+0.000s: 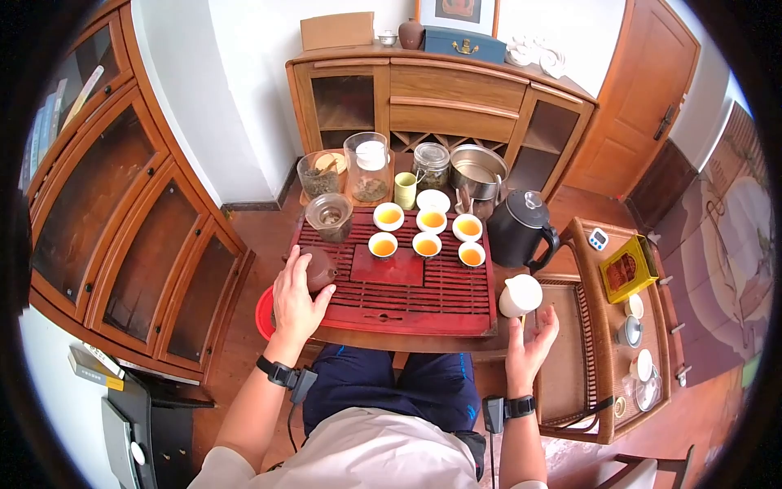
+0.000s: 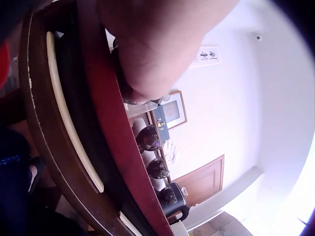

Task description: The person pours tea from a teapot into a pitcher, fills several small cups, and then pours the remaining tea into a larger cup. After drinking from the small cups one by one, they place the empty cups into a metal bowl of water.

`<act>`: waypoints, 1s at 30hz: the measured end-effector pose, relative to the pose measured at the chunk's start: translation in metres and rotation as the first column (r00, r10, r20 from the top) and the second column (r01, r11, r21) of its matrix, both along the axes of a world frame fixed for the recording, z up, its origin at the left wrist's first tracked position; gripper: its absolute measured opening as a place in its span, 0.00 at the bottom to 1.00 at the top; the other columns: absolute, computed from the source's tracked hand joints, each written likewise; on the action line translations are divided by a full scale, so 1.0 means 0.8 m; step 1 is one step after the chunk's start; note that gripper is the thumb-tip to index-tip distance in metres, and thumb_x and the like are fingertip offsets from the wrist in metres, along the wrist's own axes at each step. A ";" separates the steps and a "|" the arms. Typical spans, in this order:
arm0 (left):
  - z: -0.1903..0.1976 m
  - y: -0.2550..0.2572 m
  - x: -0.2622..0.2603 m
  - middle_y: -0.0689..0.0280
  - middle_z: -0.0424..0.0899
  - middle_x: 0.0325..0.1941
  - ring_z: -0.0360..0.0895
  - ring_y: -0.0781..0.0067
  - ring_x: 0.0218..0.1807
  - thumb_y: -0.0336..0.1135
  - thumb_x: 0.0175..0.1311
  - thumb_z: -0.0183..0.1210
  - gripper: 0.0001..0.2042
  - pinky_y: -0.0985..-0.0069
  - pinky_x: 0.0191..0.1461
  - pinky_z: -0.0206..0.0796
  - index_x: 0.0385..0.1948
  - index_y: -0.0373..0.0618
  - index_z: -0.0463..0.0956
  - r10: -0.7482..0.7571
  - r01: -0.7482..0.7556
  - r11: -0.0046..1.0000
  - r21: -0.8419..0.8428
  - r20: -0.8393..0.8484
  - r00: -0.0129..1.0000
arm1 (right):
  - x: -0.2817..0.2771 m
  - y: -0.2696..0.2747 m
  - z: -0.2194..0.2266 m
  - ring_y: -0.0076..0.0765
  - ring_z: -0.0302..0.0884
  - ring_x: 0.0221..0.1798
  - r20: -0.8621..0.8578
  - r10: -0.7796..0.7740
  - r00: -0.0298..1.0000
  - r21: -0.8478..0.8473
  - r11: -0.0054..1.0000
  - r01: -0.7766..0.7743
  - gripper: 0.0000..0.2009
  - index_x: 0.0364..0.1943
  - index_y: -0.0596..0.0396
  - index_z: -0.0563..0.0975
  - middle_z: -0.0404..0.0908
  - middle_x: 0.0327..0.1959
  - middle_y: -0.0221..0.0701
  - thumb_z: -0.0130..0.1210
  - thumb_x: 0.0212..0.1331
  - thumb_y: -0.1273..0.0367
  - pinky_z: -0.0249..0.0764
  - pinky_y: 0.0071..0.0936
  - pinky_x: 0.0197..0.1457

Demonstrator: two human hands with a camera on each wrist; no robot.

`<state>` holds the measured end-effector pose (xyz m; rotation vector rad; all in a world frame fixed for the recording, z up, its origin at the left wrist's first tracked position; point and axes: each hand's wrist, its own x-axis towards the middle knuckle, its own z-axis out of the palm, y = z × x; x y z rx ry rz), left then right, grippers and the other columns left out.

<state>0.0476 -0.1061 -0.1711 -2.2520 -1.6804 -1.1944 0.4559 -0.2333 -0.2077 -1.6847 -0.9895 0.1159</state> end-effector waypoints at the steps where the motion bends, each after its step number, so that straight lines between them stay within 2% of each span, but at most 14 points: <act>1: 0.001 0.001 -0.001 0.45 0.67 0.79 0.72 0.38 0.72 0.41 0.58 0.75 0.37 0.47 0.73 0.64 0.69 0.41 0.69 -0.004 0.004 0.999 -0.034 0.001 1.000 | -0.001 0.000 0.001 0.46 0.67 0.75 0.064 -0.015 0.998 0.027 1.000 0.013 0.37 0.76 0.61 0.63 0.67 0.74 0.44 0.69 0.66 0.64 0.69 0.42 0.70; 8: -0.001 0.006 0.001 0.47 0.68 0.78 0.71 0.40 0.73 0.38 0.55 0.78 0.38 0.50 0.75 0.64 0.67 0.41 0.68 -0.005 0.008 0.997 -0.080 0.040 0.999 | -0.017 -0.005 0.019 0.51 0.65 0.75 0.270 -0.001 0.963 0.096 0.995 -0.026 0.37 0.75 0.59 0.64 0.65 0.76 0.45 0.70 0.64 0.67 0.69 0.43 0.67; 12: -0.004 0.005 0.002 0.47 0.69 0.77 0.71 0.41 0.73 0.38 0.55 0.78 0.37 0.52 0.76 0.64 0.67 0.41 0.69 -0.024 0.027 0.999 -0.033 0.081 0.996 | -0.041 -0.001 0.038 0.48 0.67 0.75 0.389 0.029 0.921 0.144 0.985 -0.091 0.37 0.75 0.59 0.64 0.67 0.75 0.44 0.69 0.65 0.66 0.68 0.42 0.69; 14: -0.003 0.004 0.002 0.48 0.71 0.76 0.71 0.41 0.73 0.36 0.54 0.78 0.36 0.52 0.76 0.64 0.66 0.42 0.70 -0.015 0.018 0.999 -0.028 0.102 0.995 | -0.063 0.013 0.055 0.58 0.68 0.73 0.467 0.174 0.867 0.173 0.944 -0.283 0.39 0.73 0.61 0.66 0.69 0.74 0.50 0.72 0.57 0.70 0.65 0.50 0.76; 15: -0.005 0.004 0.003 0.48 0.71 0.76 0.71 0.41 0.73 0.36 0.54 0.78 0.36 0.52 0.76 0.64 0.66 0.42 0.70 -0.017 0.020 0.999 -0.027 0.102 0.995 | -0.078 0.024 0.067 0.59 0.70 0.72 0.495 0.208 0.844 0.180 0.926 -0.333 0.39 0.72 0.62 0.67 0.72 0.71 0.51 0.74 0.55 0.70 0.63 0.52 0.78; 18: -0.009 0.002 0.002 0.50 0.73 0.75 0.73 0.42 0.70 0.38 0.54 0.77 0.35 0.49 0.73 0.64 0.64 0.43 0.72 0.006 -0.010 0.999 0.033 0.114 0.993 | -0.116 0.064 0.096 0.59 0.70 0.72 0.450 0.376 0.810 0.108 0.878 -0.467 0.39 0.69 0.62 0.69 0.74 0.69 0.49 0.76 0.54 0.66 0.66 0.51 0.76; 22: -0.009 0.001 0.004 0.49 0.74 0.74 0.73 0.42 0.70 0.37 0.52 0.78 0.35 0.51 0.74 0.64 0.64 0.43 0.72 0.046 -0.051 0.997 0.054 0.089 0.995 | -0.170 0.136 0.128 0.58 0.70 0.73 0.475 0.491 0.730 0.033 0.819 -0.573 0.41 0.69 0.62 0.70 0.74 0.70 0.50 0.78 0.52 0.60 0.68 0.49 0.75; 24: -0.009 0.001 0.005 0.50 0.74 0.74 0.74 0.43 0.70 0.38 0.52 0.78 0.35 0.51 0.74 0.64 0.63 0.44 0.73 0.051 -0.057 0.997 0.061 0.087 0.995 | -0.198 0.180 0.144 0.61 0.70 0.73 0.370 0.611 0.700 -0.038 0.763 -0.646 0.45 0.71 0.63 0.69 0.73 0.71 0.51 0.79 0.51 0.58 0.69 0.49 0.75; 27: -0.009 0.002 0.005 0.51 0.74 0.73 0.74 0.43 0.70 0.38 0.51 0.78 0.35 0.51 0.74 0.64 0.63 0.44 0.73 0.052 -0.057 0.997 0.059 0.096 0.994 | -0.233 0.243 0.142 0.63 0.70 0.73 0.372 0.658 0.655 -0.092 0.728 -0.679 0.50 0.73 0.64 0.67 0.71 0.72 0.54 0.81 0.47 0.55 0.69 0.50 0.76; 30: -0.010 0.004 0.005 0.52 0.76 0.71 0.75 0.42 0.67 0.38 0.50 0.78 0.35 0.49 0.71 0.65 0.63 0.46 0.74 0.054 -0.063 0.994 0.085 0.104 0.993 | -0.265 0.286 0.151 0.65 0.64 0.79 0.340 0.760 0.554 -0.330 0.648 -0.686 0.57 0.77 0.61 0.63 0.66 0.76 0.59 0.82 0.41 0.52 0.66 0.50 0.79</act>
